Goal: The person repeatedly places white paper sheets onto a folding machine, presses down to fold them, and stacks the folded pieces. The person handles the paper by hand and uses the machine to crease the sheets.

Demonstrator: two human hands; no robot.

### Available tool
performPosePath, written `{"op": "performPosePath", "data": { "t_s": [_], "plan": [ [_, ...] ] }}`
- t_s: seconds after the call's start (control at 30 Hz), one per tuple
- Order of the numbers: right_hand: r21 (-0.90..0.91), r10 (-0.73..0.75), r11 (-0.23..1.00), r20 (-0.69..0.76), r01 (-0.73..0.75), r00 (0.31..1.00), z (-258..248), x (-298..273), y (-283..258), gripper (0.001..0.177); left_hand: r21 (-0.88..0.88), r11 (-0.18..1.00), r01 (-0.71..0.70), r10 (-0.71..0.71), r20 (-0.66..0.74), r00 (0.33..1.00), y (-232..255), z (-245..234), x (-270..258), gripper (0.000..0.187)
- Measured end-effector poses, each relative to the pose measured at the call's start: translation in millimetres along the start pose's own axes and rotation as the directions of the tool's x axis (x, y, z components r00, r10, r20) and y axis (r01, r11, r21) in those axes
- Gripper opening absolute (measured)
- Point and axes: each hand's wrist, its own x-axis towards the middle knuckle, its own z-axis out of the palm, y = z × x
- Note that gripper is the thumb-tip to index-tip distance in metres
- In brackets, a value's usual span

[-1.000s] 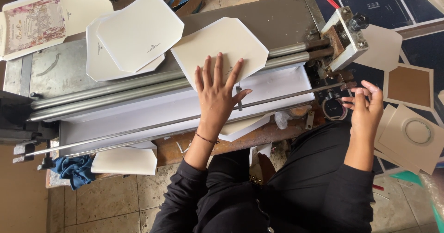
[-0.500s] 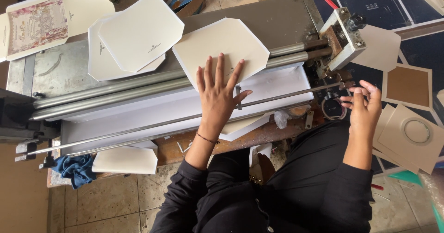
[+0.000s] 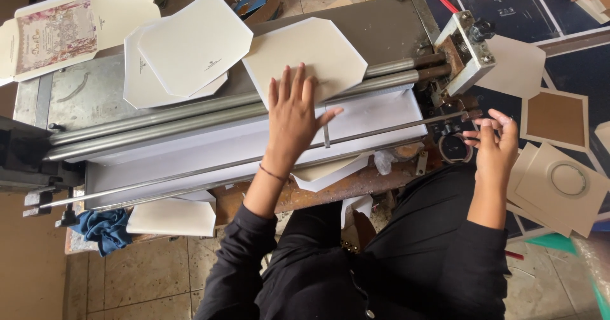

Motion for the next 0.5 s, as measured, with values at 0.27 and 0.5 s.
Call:
{"op": "performPosePath", "data": {
  "t_s": [0.27,0.5],
  "plan": [
    [0.011,0.019,1.0,-0.021,-0.019,1.0,0,1,2,0.032,-0.144,0.982,0.122,-0.091,0.202,0.975,-45,28,53,0.08],
    [-0.062,-0.12,0.992,-0.099,0.114,0.988,2,-1,7,0.029,-0.198,0.97,0.141,-0.075,0.311,0.947,-50,33,60,0.094]
  ]
}}
